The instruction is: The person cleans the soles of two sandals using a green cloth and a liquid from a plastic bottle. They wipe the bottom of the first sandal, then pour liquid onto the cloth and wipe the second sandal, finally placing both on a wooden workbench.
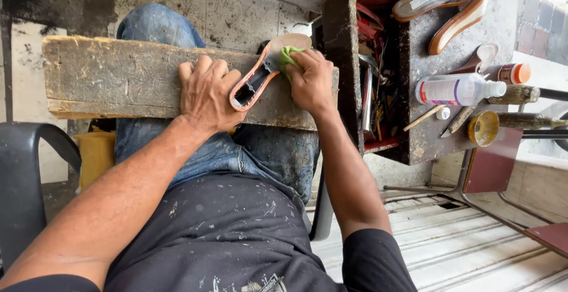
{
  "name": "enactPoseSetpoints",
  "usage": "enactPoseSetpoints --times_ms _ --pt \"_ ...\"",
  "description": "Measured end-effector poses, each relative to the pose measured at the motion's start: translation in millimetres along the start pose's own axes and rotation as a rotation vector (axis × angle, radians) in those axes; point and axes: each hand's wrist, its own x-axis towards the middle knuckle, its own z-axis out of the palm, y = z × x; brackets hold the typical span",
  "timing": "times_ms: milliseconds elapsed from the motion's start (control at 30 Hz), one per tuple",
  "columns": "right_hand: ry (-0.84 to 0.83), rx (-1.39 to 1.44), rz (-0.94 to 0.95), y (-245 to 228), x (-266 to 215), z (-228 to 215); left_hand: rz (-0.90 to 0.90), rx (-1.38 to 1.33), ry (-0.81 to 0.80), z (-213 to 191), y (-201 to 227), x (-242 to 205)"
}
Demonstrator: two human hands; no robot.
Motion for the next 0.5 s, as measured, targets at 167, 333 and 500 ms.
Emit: enactPoseSetpoints --times_ms 167,333,500 --pt "-0.117 0.123 -0.002 -90 -24 1 -0.044 0.003 -0.047 4 2 -4" --pt "-0.089 0.310 -0.029 -27 9 5 -0.037 -0.003 -0.050 -6 3 2" --pt "-0.134 -0.195 0.015 -3 41 26 0.007 0.014 0.034 1 0 1"
